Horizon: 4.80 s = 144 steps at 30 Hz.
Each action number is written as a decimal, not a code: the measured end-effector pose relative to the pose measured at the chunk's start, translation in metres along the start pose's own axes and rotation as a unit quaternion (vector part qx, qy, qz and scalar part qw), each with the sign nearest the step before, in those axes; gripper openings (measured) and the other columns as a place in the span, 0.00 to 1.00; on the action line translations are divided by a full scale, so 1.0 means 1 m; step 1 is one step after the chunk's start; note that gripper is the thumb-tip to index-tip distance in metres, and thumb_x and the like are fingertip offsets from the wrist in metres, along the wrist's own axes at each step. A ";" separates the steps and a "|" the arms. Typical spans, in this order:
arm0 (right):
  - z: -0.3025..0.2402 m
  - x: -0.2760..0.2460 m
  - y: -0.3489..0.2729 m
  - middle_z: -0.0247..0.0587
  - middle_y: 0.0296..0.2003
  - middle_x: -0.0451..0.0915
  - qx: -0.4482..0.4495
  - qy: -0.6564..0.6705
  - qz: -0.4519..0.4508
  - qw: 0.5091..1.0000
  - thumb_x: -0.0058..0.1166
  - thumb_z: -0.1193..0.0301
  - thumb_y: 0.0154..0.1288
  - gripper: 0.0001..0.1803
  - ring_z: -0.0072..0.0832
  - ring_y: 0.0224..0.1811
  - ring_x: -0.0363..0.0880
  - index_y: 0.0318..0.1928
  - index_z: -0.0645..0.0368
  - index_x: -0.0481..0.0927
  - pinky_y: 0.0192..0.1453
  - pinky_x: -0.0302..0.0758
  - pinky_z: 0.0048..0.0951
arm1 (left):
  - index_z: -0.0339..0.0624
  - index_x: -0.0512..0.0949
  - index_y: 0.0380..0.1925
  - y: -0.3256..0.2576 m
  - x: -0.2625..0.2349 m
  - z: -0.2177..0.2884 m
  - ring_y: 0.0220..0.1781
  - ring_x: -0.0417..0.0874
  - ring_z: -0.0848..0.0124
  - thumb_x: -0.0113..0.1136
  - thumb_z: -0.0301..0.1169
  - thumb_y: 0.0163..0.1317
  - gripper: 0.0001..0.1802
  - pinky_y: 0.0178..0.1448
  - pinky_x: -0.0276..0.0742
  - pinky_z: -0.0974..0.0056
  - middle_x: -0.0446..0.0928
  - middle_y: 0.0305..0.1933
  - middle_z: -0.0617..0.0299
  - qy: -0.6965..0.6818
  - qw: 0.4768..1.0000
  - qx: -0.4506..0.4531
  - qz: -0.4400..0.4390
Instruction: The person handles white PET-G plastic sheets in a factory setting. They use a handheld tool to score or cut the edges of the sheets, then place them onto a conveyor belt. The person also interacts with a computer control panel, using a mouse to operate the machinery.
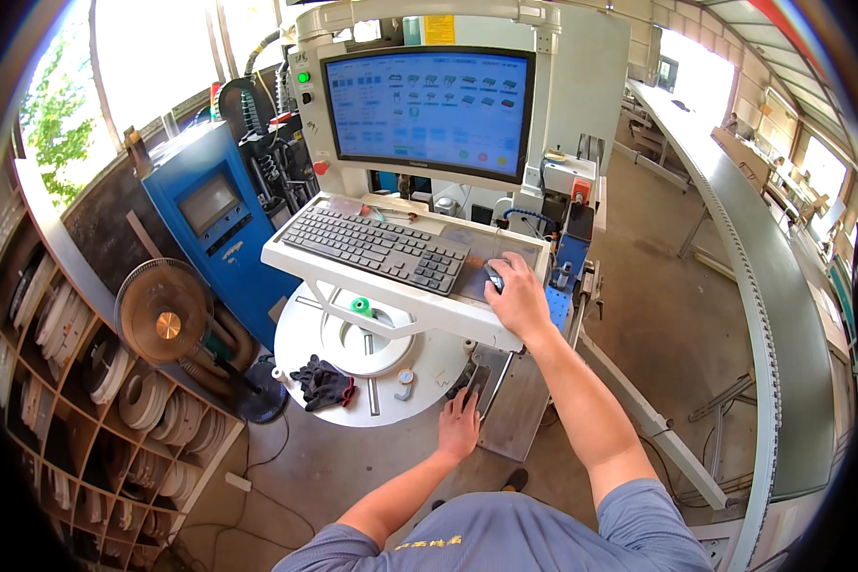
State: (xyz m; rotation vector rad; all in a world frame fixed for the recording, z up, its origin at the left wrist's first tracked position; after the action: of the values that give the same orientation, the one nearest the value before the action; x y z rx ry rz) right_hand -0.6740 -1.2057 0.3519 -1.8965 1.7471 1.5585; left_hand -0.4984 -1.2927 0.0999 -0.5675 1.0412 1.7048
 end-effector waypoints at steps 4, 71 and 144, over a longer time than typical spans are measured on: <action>0.001 0.001 0.000 0.52 0.63 0.70 -0.002 -0.009 0.007 1.000 0.57 0.67 0.60 0.22 0.49 0.62 0.72 0.56 0.59 0.79 0.66 0.71 0.41 | 0.42 0.72 0.61 0.001 -0.002 0.003 0.60 0.71 0.50 0.55 0.32 0.65 0.23 0.62 0.70 0.48 0.66 0.67 0.51 -0.002 1.000 -0.002 -0.002; 0.001 0.000 -0.002 0.49 0.63 0.71 -0.020 -0.006 0.005 1.000 0.54 0.67 0.64 0.20 0.47 0.64 0.70 0.55 0.58 0.79 0.65 0.71 0.42 | 0.40 0.73 0.60 0.002 0.002 0.000 0.58 0.72 0.48 0.54 0.31 0.65 0.22 0.61 0.70 0.49 0.65 0.68 0.51 -0.002 1.000 0.001 -0.009; 0.001 0.001 -0.003 0.51 0.65 0.68 -0.011 -0.019 0.011 1.000 0.55 0.64 0.63 0.24 0.47 0.66 0.68 0.59 0.58 0.78 0.68 0.69 0.43 | 0.39 0.74 0.59 0.004 -0.001 0.003 0.56 0.73 0.49 0.55 0.31 0.64 0.22 0.60 0.71 0.50 0.67 0.66 0.51 0.003 1.000 0.016 0.004</action>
State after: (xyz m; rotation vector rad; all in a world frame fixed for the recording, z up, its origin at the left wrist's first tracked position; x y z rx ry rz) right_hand -0.6724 -1.2048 0.3500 -1.8510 1.7483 1.6164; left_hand -0.5016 -1.2914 0.1035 -0.5490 1.0742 1.6914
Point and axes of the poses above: each hand's wrist, its own y-axis towards the middle knuckle, its own x-axis out of the palm, z = x × y, the point moved 1 cm from there along y, towards the middle knuckle
